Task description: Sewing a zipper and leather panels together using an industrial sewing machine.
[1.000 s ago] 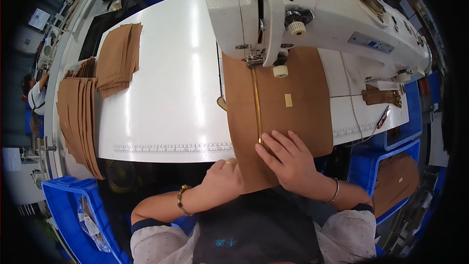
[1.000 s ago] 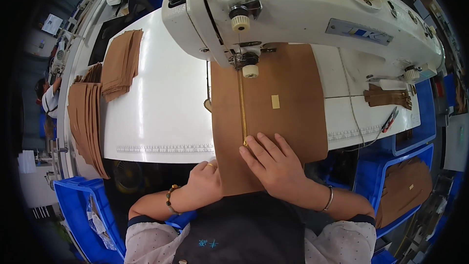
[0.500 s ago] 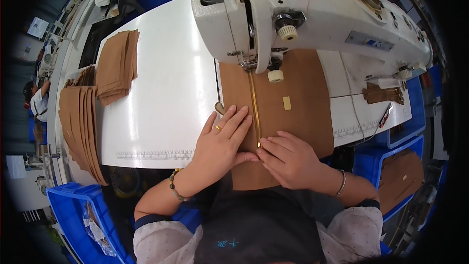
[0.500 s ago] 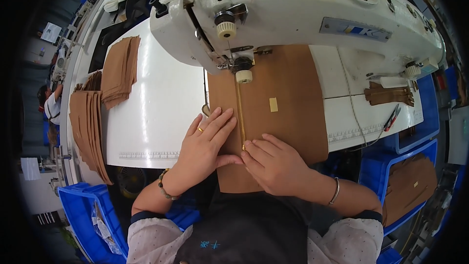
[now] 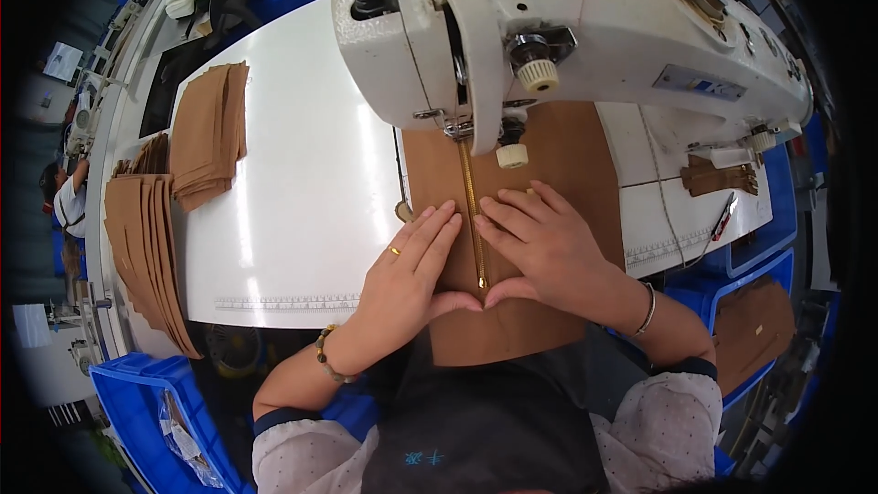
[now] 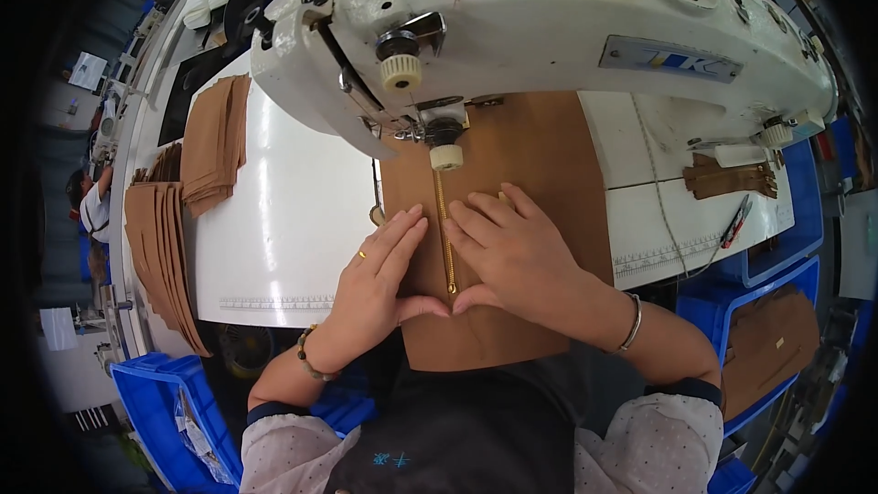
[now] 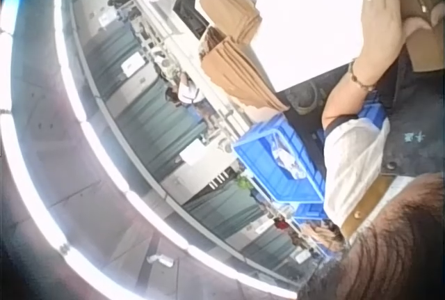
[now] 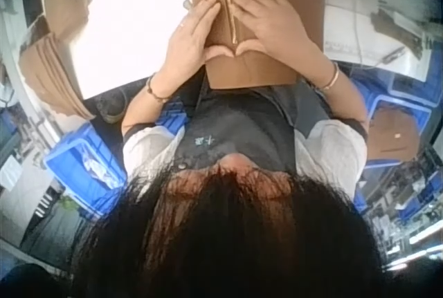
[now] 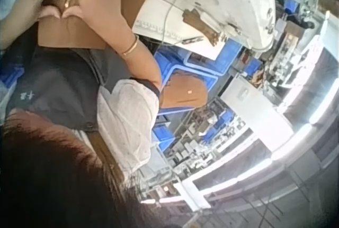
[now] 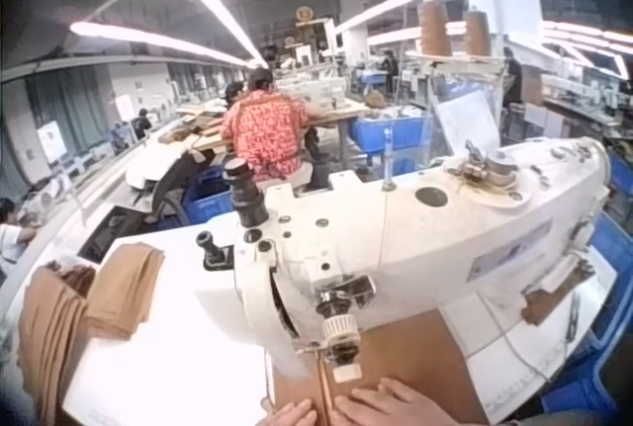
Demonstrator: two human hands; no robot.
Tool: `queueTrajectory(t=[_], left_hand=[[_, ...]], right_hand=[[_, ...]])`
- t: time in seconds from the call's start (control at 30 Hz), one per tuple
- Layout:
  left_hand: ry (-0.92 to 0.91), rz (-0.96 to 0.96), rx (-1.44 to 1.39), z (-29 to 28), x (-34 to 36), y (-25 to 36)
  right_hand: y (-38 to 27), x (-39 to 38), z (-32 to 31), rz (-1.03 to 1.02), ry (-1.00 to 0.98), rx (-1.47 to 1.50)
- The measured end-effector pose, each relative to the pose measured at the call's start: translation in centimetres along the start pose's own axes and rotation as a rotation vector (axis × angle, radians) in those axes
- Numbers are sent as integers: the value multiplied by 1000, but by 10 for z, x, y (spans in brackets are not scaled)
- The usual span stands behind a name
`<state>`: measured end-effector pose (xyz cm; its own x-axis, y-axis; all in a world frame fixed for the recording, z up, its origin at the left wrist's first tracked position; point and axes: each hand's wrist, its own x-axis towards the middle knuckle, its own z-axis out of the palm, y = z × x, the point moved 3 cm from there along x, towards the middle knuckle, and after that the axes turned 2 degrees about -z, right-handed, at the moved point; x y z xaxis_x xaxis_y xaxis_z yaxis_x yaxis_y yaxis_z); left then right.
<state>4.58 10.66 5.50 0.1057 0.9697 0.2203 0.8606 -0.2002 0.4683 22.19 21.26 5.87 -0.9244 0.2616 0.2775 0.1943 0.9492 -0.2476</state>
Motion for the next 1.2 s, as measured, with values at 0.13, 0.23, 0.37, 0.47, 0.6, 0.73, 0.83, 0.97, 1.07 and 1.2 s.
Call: queueTrajectory(t=[0.13, 0.23, 0.37, 0.47, 0.6, 0.73, 0.83, 0.97, 1.07, 1.2], left_hand=[[-23, -6, 33, 2, 1, 2], [-62, 15, 83, 1, 3, 4], [-94, 24, 154, 1, 5, 10], [-92, -6, 173, 1, 6, 13], [-89, 10, 199, 2, 7, 13], [-114, 45, 267, 1, 10, 10], [-95, 42, 276, -1, 15, 6], [-75, 43, 300, -3, 26, -2], [-72, 26, 296, -4, 34, -10], [-71, 26, 301, -6, 46, -20]], right_hand=[[-1, 1, 2, -6, -6, -9], [-1, 1, 1, -8, -3, -22], [0, 0, -1, -12, -28, -58], [2, 0, -2, 3, -54, -53], [2, -1, -2, -24, -55, -75], [3, 0, -3, -36, -48, -74], [6, 5, -3, -36, -45, -75], [17, 14, -1, -25, -18, -80], [25, 21, 1, -28, -3, -79], [36, 31, 3, -47, 12, -85]])
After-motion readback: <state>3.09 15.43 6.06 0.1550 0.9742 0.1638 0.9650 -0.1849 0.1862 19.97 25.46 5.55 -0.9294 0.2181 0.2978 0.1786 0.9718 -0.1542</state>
